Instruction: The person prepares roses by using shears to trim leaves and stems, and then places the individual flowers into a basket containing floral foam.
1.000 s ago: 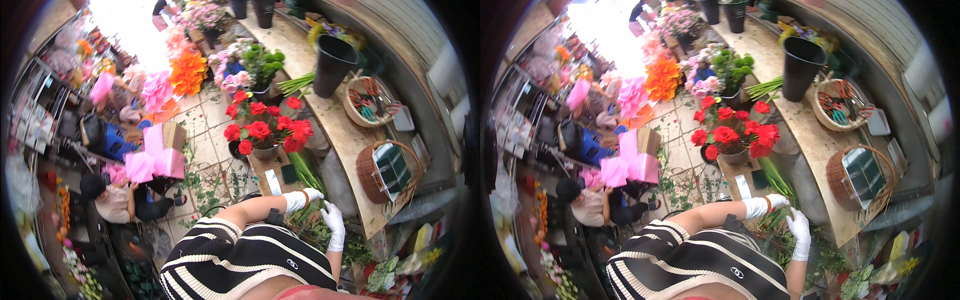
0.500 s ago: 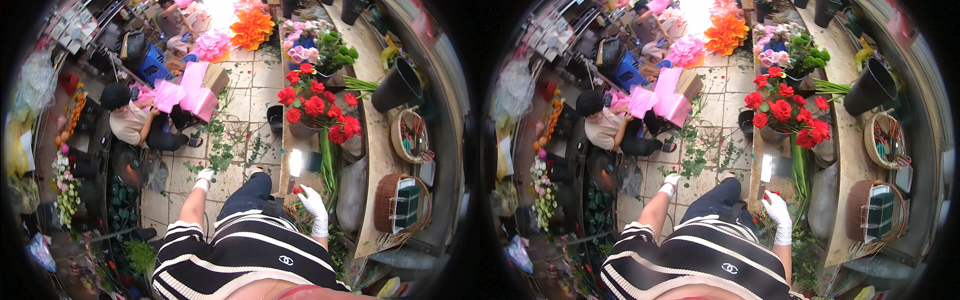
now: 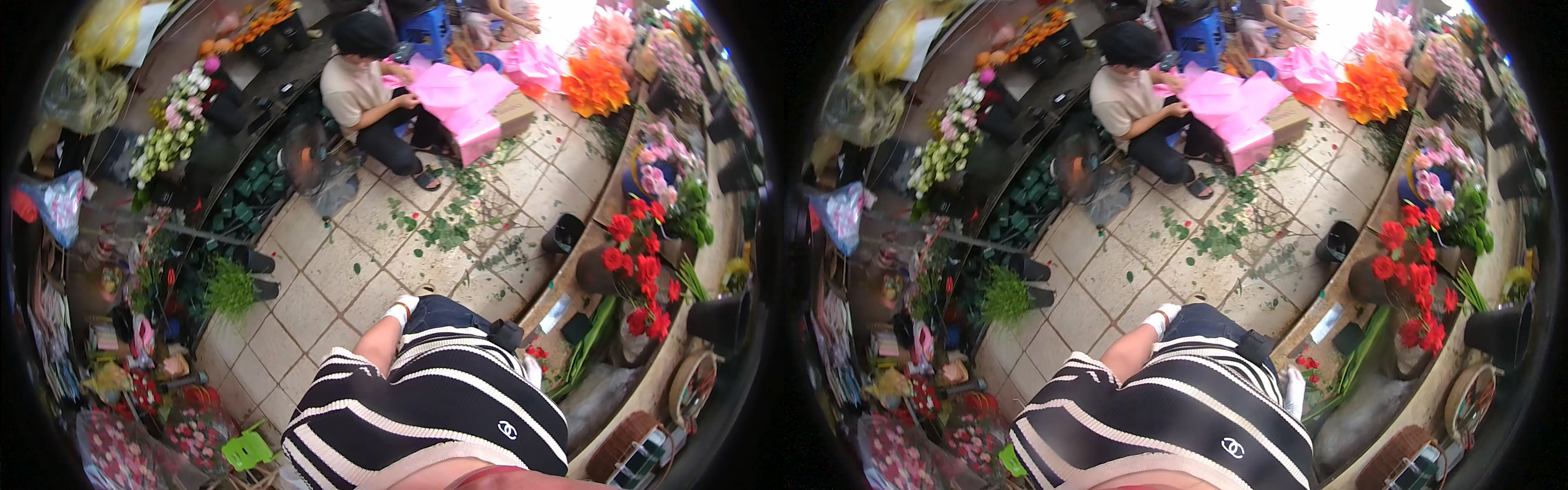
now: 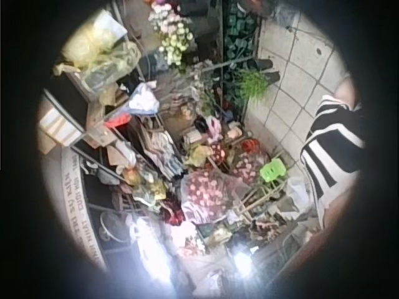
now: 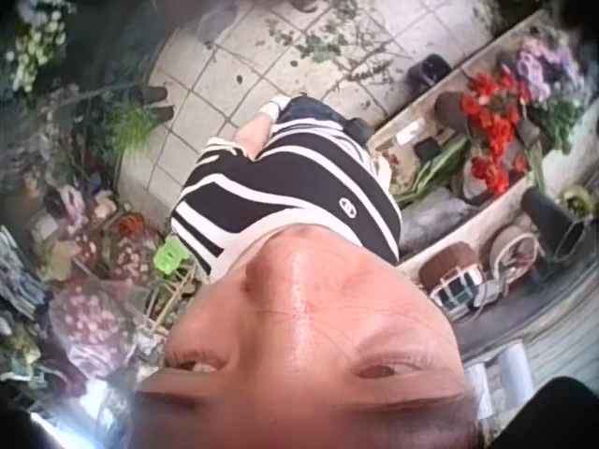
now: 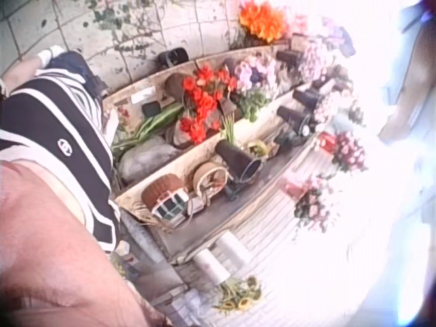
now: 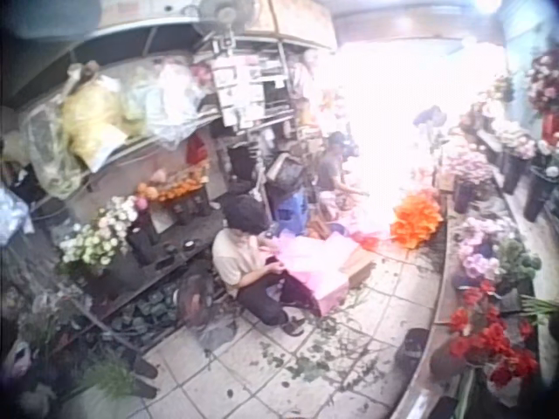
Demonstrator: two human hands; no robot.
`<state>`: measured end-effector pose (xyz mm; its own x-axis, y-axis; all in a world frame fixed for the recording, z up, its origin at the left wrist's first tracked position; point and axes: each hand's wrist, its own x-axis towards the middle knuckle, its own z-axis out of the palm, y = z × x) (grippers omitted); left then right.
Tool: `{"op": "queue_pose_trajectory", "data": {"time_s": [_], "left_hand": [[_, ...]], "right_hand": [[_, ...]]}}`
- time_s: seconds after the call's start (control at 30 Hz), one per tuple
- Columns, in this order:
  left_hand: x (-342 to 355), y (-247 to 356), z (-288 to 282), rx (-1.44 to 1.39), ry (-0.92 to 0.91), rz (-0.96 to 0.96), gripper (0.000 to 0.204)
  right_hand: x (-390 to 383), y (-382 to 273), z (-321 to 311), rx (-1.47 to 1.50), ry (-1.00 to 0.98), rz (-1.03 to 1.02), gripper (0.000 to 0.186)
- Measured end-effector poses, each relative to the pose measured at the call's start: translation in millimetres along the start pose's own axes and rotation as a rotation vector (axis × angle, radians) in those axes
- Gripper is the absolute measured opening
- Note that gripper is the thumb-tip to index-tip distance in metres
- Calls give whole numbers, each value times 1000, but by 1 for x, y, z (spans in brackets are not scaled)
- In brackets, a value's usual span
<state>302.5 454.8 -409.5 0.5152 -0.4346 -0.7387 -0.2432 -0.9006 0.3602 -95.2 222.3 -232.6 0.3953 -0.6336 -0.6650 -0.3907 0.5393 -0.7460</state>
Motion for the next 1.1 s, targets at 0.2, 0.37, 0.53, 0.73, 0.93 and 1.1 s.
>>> {"op": "queue_pose_trajectory", "data": {"time_s": [0.2,0.37,0.53,0.73,0.93,1.1], "left_hand": [[3,-73,-93,30,206,19,37],[16,-102,-138,-12,178,-206,39],[-2,-83,-163,-237,240,103,35],[81,-174,-105,-1104,-166,-138,24],[56,-173,-146,-869,-149,-262,39],[89,-115,-116,-622,-495,-166,42]], "right_hand": [[1,-19,77,-246,-155,161,27],[0,-27,114,-337,-183,220,23],[-20,-22,138,-321,-121,262,20],[-75,15,156,-207,-84,271,17],[-146,23,207,-315,-180,72,14],[-180,68,229,-432,166,-143,15]]}}
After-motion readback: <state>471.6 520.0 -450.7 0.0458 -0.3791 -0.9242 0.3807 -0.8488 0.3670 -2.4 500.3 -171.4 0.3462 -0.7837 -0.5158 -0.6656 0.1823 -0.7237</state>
